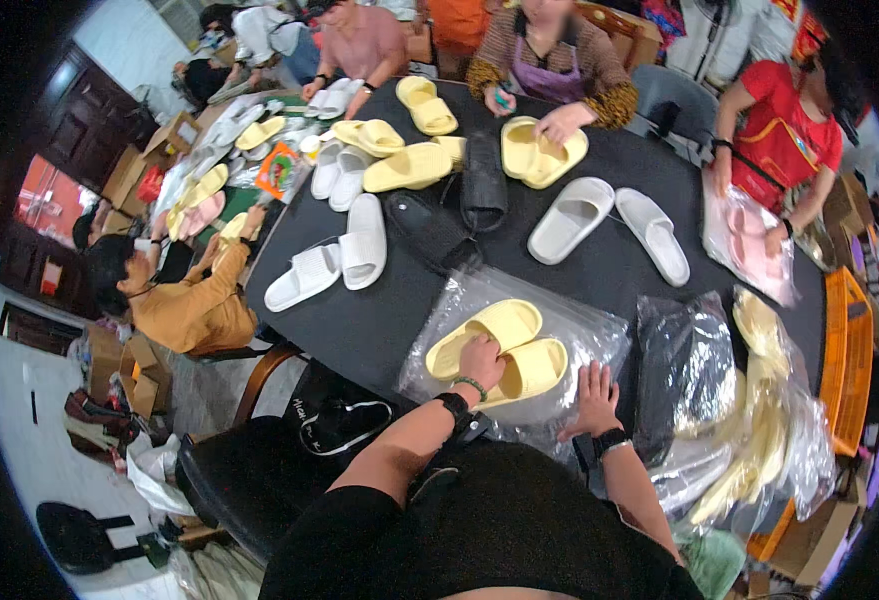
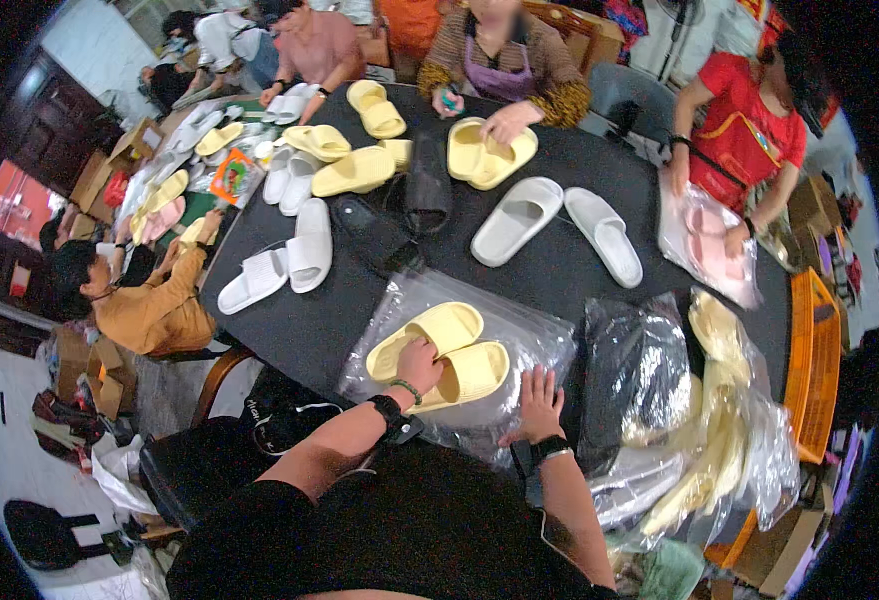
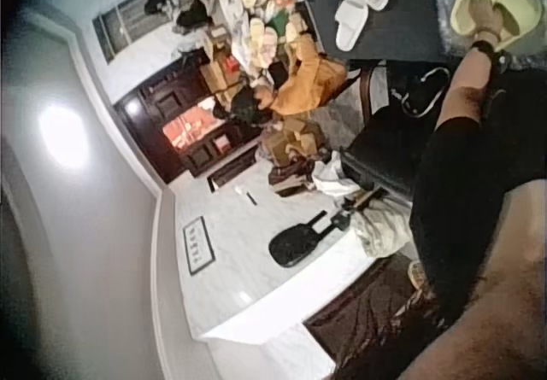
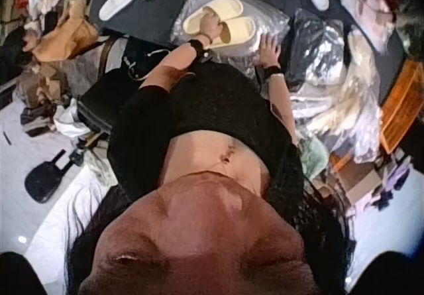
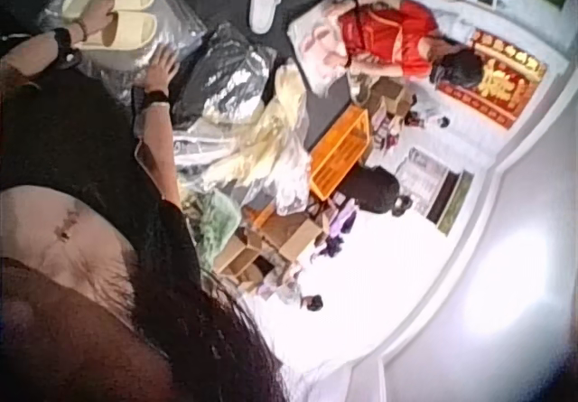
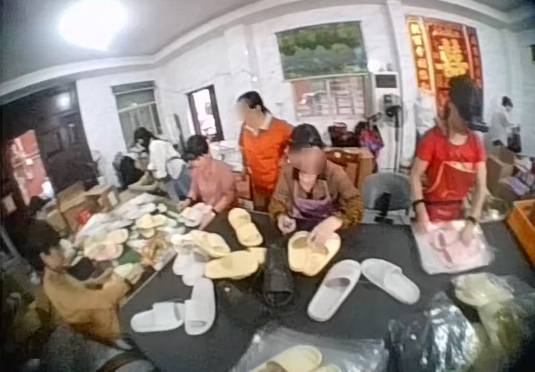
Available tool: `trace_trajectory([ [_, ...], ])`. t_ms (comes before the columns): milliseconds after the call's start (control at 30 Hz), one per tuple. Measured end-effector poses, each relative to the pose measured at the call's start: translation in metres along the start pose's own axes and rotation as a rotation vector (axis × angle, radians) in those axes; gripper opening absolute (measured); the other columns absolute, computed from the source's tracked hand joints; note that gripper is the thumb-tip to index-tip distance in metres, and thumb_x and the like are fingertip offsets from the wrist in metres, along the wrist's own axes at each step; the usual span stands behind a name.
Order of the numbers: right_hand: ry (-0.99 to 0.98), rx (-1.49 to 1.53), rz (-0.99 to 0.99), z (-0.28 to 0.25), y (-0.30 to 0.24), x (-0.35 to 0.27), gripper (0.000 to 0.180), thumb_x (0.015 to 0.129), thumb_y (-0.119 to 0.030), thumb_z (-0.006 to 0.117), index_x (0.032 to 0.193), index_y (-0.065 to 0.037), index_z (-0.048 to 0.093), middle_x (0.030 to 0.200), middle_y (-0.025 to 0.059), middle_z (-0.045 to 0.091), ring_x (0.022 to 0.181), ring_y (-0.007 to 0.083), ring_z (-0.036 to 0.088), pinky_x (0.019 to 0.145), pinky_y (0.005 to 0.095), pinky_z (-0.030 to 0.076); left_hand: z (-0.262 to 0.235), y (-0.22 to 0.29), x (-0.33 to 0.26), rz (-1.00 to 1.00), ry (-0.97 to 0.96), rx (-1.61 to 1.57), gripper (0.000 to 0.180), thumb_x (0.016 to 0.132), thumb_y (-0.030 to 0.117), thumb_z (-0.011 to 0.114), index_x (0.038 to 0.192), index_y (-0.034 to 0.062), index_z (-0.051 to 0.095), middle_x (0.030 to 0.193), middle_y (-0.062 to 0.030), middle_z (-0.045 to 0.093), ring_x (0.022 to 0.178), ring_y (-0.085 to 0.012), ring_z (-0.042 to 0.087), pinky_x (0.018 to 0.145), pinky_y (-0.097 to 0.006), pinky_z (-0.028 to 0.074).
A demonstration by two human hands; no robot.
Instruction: The person is packing various pairs of slippers into plastic bags at a manufacturing table.
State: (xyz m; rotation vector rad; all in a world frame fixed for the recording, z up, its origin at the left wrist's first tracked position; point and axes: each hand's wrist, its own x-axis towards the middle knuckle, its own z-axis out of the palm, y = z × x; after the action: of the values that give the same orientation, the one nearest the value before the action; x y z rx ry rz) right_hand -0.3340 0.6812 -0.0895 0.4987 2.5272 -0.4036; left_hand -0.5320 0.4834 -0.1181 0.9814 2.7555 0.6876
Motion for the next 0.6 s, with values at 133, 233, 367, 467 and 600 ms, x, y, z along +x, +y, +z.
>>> trace_trajectory([
  [133,-0.026,0.001,0.014,0.002,0.004,0.001,0.164,0.031,-0.058,0.092,0.154,-0.004,-0.003,0.161,0.0196,-0.008,0.147,0.0415,-0.011,0.114,0.0619,0.005,-0.042,-0.054,0.013,-0.022,0.183,-0.046,0.019,0.071,0.019,0.07,0.075,0.0016,0.067,0.083,-0.0193,0.063,0.081,-0.0386,0.061,0.074,-0.047,0.049],
  [233,-0.017,0.022,0.026,0.004,0.012,-0.004,0.164,0.031,-0.06,0.091,0.154,-0.004,-0.003,0.161,0.0199,-0.009,0.147,0.0421,-0.01,0.114,0.0626,0.007,-0.101,-0.108,0.067,-0.067,0.244,0.242,0.018,0.074,0.02,0.066,0.072,0.0022,0.066,0.081,-0.0189,0.063,0.08,-0.0381,0.061,0.072,-0.049,0.048],
  [367,0.05,0.04,-0.049,0.0,0.001,0.004,0.161,0.032,-0.056,0.092,0.155,-0.008,-0.001,0.161,0.0184,-0.006,0.147,0.0426,-0.007,0.114,0.0637,0.008,-0.221,-0.2,0.121,-0.261,0.447,0.389,0.02,0.077,0.02,0.069,0.083,0.0018,0.066,0.081,-0.018,0.064,0.083,-0.0377,0.061,0.073,-0.049,0.048],
  [467,0.017,0.041,-0.045,-0.009,0.0,0.003,0.157,0.036,-0.056,0.092,0.155,-0.008,0.0,0.161,0.0191,-0.005,0.147,0.0427,-0.006,0.114,0.0632,0.009,-0.247,-0.192,0.148,-0.52,0.423,0.435,0.024,0.075,0.009,0.068,0.097,0.0003,0.064,0.095,-0.0238,0.061,0.089,-0.041,0.06,0.078,-0.049,0.049],
  [600,0.023,0.035,-0.031,-0.014,0.001,-0.004,0.15,0.042,-0.056,0.09,0.155,-0.009,0.002,0.161,0.0177,-0.003,0.148,0.0412,-0.003,0.114,0.0634,0.009,-0.165,-0.114,0.17,-0.038,0.468,0.11,0.026,0.076,0.014,0.067,0.098,0.0008,0.064,0.096,-0.0223,0.062,0.094,-0.0399,0.058,0.085,-0.048,0.047],
])
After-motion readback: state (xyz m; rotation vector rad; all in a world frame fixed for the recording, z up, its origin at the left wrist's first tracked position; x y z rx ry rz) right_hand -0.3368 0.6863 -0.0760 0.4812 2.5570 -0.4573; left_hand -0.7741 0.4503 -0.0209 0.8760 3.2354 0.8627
